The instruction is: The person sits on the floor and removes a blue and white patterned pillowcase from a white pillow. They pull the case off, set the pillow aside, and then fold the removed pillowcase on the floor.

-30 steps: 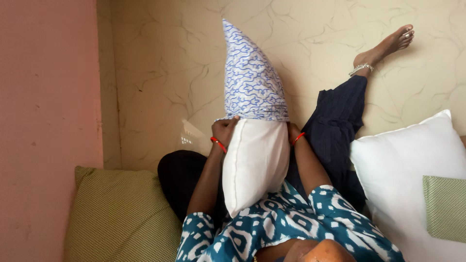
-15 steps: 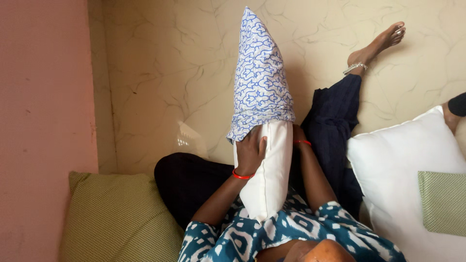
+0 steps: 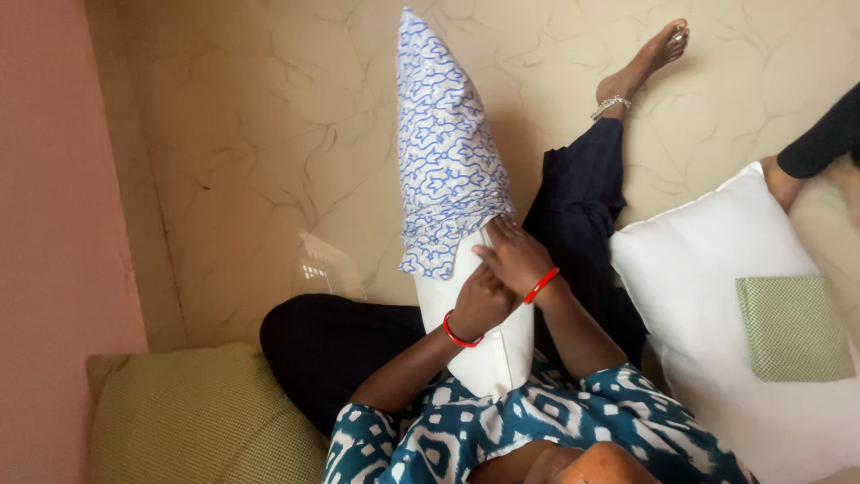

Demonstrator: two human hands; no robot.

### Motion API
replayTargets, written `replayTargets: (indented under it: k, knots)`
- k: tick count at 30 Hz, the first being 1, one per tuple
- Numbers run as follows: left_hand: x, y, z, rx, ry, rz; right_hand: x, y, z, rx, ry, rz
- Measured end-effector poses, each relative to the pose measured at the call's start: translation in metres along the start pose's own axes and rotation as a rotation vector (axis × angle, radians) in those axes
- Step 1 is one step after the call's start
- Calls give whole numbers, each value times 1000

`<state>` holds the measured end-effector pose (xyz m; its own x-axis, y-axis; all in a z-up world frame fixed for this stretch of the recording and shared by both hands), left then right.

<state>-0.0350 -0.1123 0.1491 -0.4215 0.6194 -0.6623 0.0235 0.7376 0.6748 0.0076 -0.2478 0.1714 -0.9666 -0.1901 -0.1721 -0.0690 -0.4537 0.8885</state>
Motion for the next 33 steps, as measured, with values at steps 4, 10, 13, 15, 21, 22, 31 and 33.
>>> replayTargets:
  k: [4, 10, 13, 15, 21, 22, 31, 33]
  knots:
    - [10, -16, 3, 189, 154, 202, -2, -5, 30, 54, -8, 130]
    - [8, -17, 6, 126, 39, 30, -3, -17, 31, 75, 127, 107]
    - [9, -24, 11, 118, 38, 37, -4, -13, 45, 162, 106, 96]
    - [11, -33, 13, 115, 44, 48, -4, -7, 53, 241, 73, 132]
    - [19, -62, 23, 131, 72, 109, 3, -9, 69, 427, 88, 81]
    - [20, -65, 23, 137, 73, 113, 3, -11, 67, 385, 104, 84]
    - [-5, -63, 8, -12, 5, 502, -79, -23, 3, 127, -52, 148]
    - [-14, -52, 1, -88, -242, 85, -94, -23, -14, 95, -173, 187]
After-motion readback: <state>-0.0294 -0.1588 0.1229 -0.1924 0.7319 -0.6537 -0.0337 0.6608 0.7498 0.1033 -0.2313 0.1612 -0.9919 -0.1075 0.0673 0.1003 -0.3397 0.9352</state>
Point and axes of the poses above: each hand's wrist, its own x-axis away from the middle knuckle, its own y-axis out of the back of the hand, z = x × y, the point moved 1 cm from there along -x, towards the middle knuckle, and after that the axes turned 8 degrees about -y, right-handed, at the moved point
